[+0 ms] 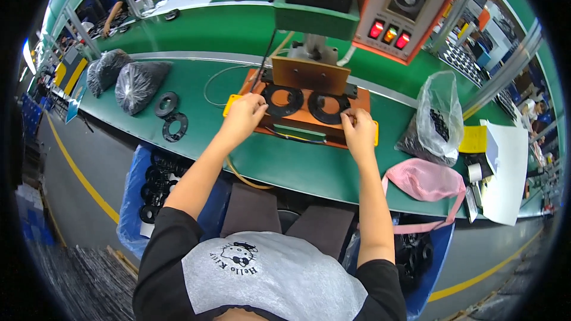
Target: The person assembles black circular plastic components by hand using a specialized assembly jig at a factory workstation.
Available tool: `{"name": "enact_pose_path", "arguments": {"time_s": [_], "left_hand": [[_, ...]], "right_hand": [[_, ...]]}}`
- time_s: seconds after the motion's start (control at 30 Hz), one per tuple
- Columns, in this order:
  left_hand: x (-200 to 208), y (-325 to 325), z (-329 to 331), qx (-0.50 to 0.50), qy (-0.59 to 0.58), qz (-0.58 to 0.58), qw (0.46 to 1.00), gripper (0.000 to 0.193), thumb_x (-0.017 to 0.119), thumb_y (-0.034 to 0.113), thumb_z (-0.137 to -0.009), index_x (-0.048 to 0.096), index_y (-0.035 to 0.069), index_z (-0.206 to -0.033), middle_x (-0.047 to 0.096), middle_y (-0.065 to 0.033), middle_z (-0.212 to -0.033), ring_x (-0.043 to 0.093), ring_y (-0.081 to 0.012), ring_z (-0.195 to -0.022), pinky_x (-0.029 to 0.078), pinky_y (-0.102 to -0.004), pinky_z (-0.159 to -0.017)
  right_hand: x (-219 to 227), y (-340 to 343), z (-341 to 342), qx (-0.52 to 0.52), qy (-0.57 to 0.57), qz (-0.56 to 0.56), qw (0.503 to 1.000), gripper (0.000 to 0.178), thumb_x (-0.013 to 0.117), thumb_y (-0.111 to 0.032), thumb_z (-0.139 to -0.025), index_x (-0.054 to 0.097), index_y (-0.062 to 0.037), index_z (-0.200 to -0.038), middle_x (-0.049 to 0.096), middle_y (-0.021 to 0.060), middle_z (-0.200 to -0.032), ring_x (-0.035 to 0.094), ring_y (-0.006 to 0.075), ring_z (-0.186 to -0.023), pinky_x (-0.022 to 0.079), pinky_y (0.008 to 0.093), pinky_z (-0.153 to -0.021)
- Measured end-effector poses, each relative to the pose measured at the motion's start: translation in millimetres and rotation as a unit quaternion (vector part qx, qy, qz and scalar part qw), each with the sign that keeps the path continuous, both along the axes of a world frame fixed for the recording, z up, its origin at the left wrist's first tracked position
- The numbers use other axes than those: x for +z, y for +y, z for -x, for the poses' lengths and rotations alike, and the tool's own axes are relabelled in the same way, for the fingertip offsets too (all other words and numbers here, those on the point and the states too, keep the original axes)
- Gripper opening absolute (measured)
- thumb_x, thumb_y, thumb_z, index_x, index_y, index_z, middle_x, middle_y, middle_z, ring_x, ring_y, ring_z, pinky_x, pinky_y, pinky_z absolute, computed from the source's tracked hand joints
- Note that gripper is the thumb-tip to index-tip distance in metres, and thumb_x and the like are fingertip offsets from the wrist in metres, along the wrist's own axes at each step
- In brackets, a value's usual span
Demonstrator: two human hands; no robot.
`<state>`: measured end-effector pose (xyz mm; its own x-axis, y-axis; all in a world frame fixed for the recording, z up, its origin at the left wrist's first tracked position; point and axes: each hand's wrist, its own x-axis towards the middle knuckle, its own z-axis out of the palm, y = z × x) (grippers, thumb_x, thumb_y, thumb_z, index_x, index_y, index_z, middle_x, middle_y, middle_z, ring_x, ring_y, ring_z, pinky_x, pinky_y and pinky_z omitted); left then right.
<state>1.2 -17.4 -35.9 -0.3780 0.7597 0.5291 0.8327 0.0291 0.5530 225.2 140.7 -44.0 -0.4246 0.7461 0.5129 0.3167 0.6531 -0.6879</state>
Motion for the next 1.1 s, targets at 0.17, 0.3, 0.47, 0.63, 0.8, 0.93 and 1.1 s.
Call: {"name": "enact_pose_path", "arguments": {"time_s": [0.17,0.3,0.47,0.63,0.8,0.93,1.1], "left_hand": [[5,8,6,0.034,0.024,0.034,0.999,0.011,0.061,0.010,-0.076,0.058,0.000,-0.079,0.057,-0.0162,-0.076,0.057,-0.0352,-0.073,0.046,-0.0419,-0.066],[8,12,4,0.038,0.022,0.056,0.997,0.011,0.061,0.010,-0.076,0.059,0.000,-0.080,0.058,-0.0162,-0.078,0.057,-0.0352,-0.074,0.046,-0.0415,-0.068],[10,11,2,0.045,0.016,0.066,0.997,0.012,0.061,0.010,-0.076,0.059,-0.001,-0.079,0.059,-0.0162,-0.078,0.058,-0.0346,-0.075,0.046,-0.0411,-0.069],[8,6,6,0.053,0.016,0.085,0.995,0.016,0.062,0.010,-0.075,0.057,-0.001,-0.087,0.059,-0.0160,-0.080,0.058,-0.0348,-0.077,0.046,-0.0421,-0.071],[14,-18,6,0.073,0.012,0.043,0.996,0.039,0.062,0.016,-0.077,0.047,0.003,-0.111,0.051,-0.0184,-0.105,0.052,-0.0350,-0.094,0.042,-0.0417,-0.078],[-1,-57,13,0.113,0.059,0.070,0.989,0.050,0.060,0.025,-0.081,0.043,0.006,-0.123,0.044,-0.0181,-0.122,0.043,-0.0332,-0.110,0.034,-0.0431,-0.090],[-2,-52,0,0.071,0.100,0.083,0.989,0.055,0.059,0.030,-0.082,0.040,0.010,-0.130,0.029,-0.0217,-0.137,0.032,-0.0337,-0.124,0.025,-0.0424,-0.100]], "right_hand": [[3,-2,11,-0.001,-0.007,-0.040,0.999,0.009,0.063,-0.008,-0.072,0.059,-0.0002,-0.073,0.052,0.0108,-0.063,0.051,0.0267,-0.063,0.041,0.0369,-0.061],[3,-3,9,-0.009,-0.018,-0.049,0.999,0.008,0.063,-0.007,-0.071,0.059,-0.0013,-0.072,0.051,0.0099,-0.062,0.049,0.0264,-0.064,0.039,0.0375,-0.061],[1,-4,5,-0.009,-0.012,-0.041,0.999,0.008,0.063,-0.007,-0.072,0.059,-0.0017,-0.075,0.051,0.0086,-0.063,0.049,0.0249,-0.064,0.040,0.0363,-0.061],[1,-16,6,-0.013,0.060,0.046,0.997,0.015,0.061,-0.009,-0.076,0.060,-0.0021,-0.089,0.054,0.0096,-0.075,0.052,0.0245,-0.071,0.042,0.0340,-0.066],[-9,-17,-33,-0.091,-0.027,-0.126,0.987,0.027,0.054,-0.015,-0.083,0.054,-0.0009,-0.106,0.054,0.0139,-0.108,0.049,0.0294,-0.101,0.035,0.0377,-0.088],[-34,-29,-57,-0.099,-0.177,-0.095,0.975,0.047,0.054,-0.017,-0.084,0.041,-0.0040,-0.126,0.036,0.0165,-0.135,0.033,0.0321,-0.124,0.024,0.0423,-0.100],[-43,-27,-50,-0.112,-0.175,-0.133,0.969,0.052,0.060,-0.017,-0.080,0.040,-0.0027,-0.126,0.036,0.0178,-0.134,0.032,0.0344,-0.124,0.024,0.0431,-0.101]]}}
